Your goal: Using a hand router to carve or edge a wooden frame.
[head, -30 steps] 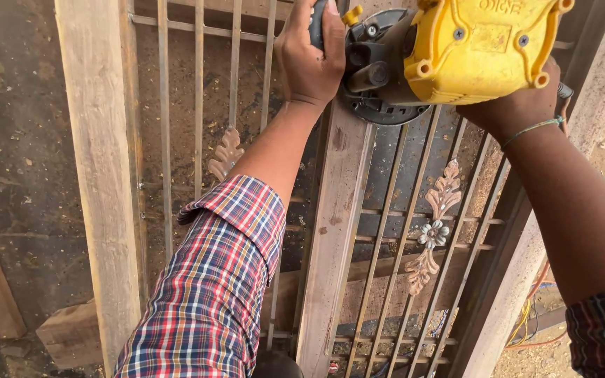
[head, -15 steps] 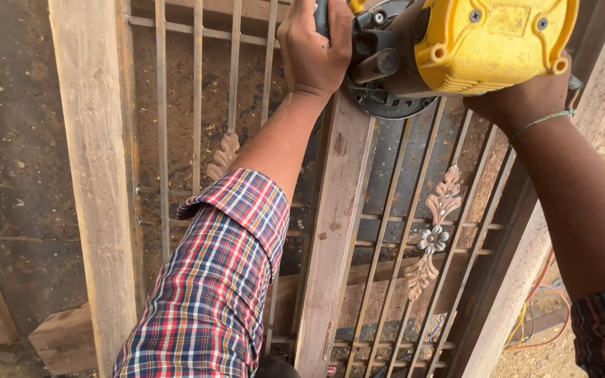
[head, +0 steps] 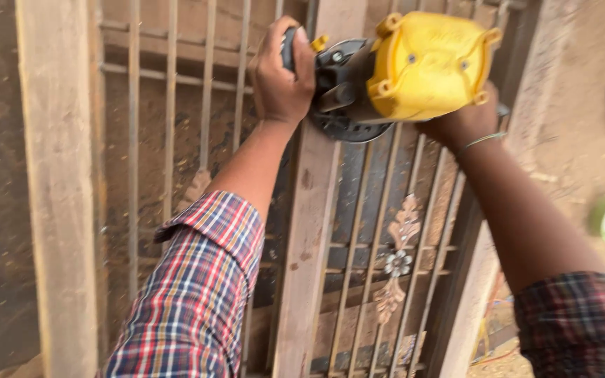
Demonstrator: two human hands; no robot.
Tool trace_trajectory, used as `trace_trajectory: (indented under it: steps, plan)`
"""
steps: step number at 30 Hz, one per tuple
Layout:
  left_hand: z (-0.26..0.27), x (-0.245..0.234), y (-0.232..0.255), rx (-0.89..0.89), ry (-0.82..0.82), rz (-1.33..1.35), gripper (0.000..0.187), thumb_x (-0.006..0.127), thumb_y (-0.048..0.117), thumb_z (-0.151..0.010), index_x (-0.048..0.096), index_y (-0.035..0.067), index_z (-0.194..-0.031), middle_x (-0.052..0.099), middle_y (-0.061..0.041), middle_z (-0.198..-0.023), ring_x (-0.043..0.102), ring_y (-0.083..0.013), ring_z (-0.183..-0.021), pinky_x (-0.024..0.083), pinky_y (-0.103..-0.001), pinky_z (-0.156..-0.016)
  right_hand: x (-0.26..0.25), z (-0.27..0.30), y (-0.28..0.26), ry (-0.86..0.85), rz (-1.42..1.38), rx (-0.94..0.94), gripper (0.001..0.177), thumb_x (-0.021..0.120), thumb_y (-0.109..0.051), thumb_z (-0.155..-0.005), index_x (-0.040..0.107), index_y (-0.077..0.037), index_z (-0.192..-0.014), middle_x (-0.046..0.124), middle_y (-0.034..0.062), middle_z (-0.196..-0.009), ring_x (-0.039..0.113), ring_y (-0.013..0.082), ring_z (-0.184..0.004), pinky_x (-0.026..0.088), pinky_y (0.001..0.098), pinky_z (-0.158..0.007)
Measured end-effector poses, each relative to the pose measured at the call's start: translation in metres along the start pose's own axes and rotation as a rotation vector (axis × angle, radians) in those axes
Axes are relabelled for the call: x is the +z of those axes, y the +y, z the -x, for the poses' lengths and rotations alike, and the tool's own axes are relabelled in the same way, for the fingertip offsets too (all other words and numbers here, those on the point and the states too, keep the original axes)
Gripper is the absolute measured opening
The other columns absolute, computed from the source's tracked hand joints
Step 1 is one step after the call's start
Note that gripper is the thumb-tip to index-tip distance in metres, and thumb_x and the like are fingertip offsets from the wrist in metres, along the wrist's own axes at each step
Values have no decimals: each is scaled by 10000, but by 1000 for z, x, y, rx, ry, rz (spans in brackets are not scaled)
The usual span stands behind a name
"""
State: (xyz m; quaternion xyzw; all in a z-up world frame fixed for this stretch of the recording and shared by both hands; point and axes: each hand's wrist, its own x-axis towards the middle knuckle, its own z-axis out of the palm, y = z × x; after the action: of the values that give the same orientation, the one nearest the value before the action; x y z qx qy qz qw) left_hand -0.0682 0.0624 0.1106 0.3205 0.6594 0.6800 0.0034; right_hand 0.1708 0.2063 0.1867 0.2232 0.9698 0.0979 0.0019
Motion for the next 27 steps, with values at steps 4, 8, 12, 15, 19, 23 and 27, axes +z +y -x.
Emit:
trace_trajectory:
  steps: [4, 8, 12, 15, 19, 23, 27]
  plan:
    - [-6, 2, 0, 25, 6, -32, 158, 602, 164, -1061, 637, 42, -1154, 697, -180, -977, 725, -371, -921, 578, -396, -805, 24, -4, 10, -158, 19, 107, 418, 706, -482, -928, 698, -286, -1298, 711, -31, -1300, 686, 183, -1155, 575, 358, -885]
    - [-10, 3, 1, -77, -63, -42, 150, 600, 155, -1034, 648, 35, -1110, 683, -172, -902, 729, -341, -840, 576, -394, -760, 7, -17, 6, -171, 110, 57, 394, 680, -442, -922, 692, -338, -1302, 701, -56, -1336, 681, 163, -1158, 587, 339, -875]
    - [-12, 6, -3, -11, -44, -79, 162, 589, 160, -1039, 640, 32, -1123, 695, -176, -949, 727, -351, -887, 573, -417, -788, -4, -24, 1, -284, 96, 111, 392, 663, -453, -959, 685, -326, -1328, 694, -45, -1343, 679, 174, -1152, 592, 354, -833]
    - [-13, 8, -5, -10, -47, -87, 161, 589, 172, -1042, 641, 41, -1121, 704, -167, -947, 732, -338, -878, 573, -417, -774, -5, -25, 2, -168, 73, 60, 426, 662, -484, -951, 679, -326, -1346, 687, -46, -1366, 668, 182, -1193, 587, 353, -859]
    - [-16, 12, -10, -33, -58, -59, 166, 581, 193, -1050, 631, 55, -1126, 710, -137, -921, 749, -285, -838, 586, -391, -735, 9, -23, 13, -213, 99, 91, 445, 622, -505, -994, 660, -324, -1399, 675, -32, -1405, 665, 178, -1199, 585, 356, -831]
    - [-20, 16, -14, -20, -57, -79, 178, 577, 200, -1050, 627, 54, -1137, 709, -128, -899, 750, -265, -810, 589, -378, -711, 0, -35, 10, -253, 148, 98, 543, 646, -621, -896, 657, -346, -1364, 682, -42, -1349, 672, 184, -1139, 587, 352, -819]
    - [-22, 18, -17, 8, -51, -61, 158, 585, 190, -1049, 626, 57, -1126, 699, -121, -868, 745, -262, -783, 582, -374, -707, 10, -33, 17, -324, 120, 148, 383, 692, -505, -955, 716, -334, -1297, 744, -27, -1211, 731, 182, -959, 599, 347, -708]
